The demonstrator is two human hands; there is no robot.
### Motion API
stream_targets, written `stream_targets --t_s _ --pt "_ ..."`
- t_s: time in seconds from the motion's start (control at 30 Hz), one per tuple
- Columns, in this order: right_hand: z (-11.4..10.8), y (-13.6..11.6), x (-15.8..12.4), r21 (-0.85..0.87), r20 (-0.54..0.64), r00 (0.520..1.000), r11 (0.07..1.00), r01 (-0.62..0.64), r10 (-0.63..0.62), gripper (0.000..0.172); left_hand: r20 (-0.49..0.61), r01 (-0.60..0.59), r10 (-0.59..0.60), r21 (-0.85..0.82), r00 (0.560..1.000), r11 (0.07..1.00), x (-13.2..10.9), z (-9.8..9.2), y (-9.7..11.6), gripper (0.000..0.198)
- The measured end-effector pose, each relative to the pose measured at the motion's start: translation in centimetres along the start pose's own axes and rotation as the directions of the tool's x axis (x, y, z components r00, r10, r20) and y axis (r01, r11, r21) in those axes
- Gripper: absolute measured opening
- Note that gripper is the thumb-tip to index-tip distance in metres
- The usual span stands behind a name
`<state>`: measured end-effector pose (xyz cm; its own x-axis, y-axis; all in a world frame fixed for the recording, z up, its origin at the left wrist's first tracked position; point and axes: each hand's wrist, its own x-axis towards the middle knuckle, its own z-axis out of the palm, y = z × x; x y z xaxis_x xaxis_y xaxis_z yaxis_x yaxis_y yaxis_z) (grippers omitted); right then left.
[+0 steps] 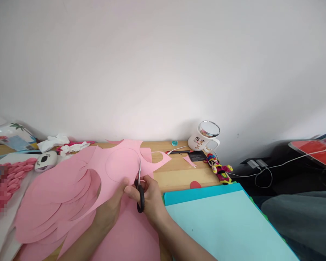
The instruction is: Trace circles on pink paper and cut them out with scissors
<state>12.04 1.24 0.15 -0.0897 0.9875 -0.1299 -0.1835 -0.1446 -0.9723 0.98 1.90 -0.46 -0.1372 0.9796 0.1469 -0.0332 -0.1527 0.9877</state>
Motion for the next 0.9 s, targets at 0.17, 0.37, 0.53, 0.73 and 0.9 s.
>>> stream_targets --t_s 0.17,0.37,0.53,0.73,0.9 --pt "0.0 -0.1 0.0 0.017 0.008 1.0 1.0 -0.013 0.013 0.039 0.05 -0.014 0.014 -0.003 0.999 1.0 0.1 0.3 1.3 0.03" --pt "0.1 -0.3 -0.1 0.004 0.001 1.0 1.0 -0.021 0.021 0.036 0.02 -0.031 0.031 0.019 0.999 0.999 0.0 -0.1 0.5 0.029" --pt "0.1 -0.2 0.0 -0.01 -0.008 1.0 1.0 -0.019 0.019 0.034 0.012 -0.03 0.029 0.02 0.999 0.999 0.1 -0.3 0.2 0.025" --pt "0.2 -0.2 -0.1 0.018 0.004 0.999 0.999 -0.035 0.035 0.034 -0.04 -0.011 0.011 0.004 0.999 1.0 0.0 -0.1 -0.3 0.022" --pt "0.5 0.6 -0.2 0.029 0.009 0.999 0.998 -0.051 0.051 0.031 -0.152 0.104 -0.09 0.084 0.984 0.991 0.0 -0.2 -0.7 0.026"
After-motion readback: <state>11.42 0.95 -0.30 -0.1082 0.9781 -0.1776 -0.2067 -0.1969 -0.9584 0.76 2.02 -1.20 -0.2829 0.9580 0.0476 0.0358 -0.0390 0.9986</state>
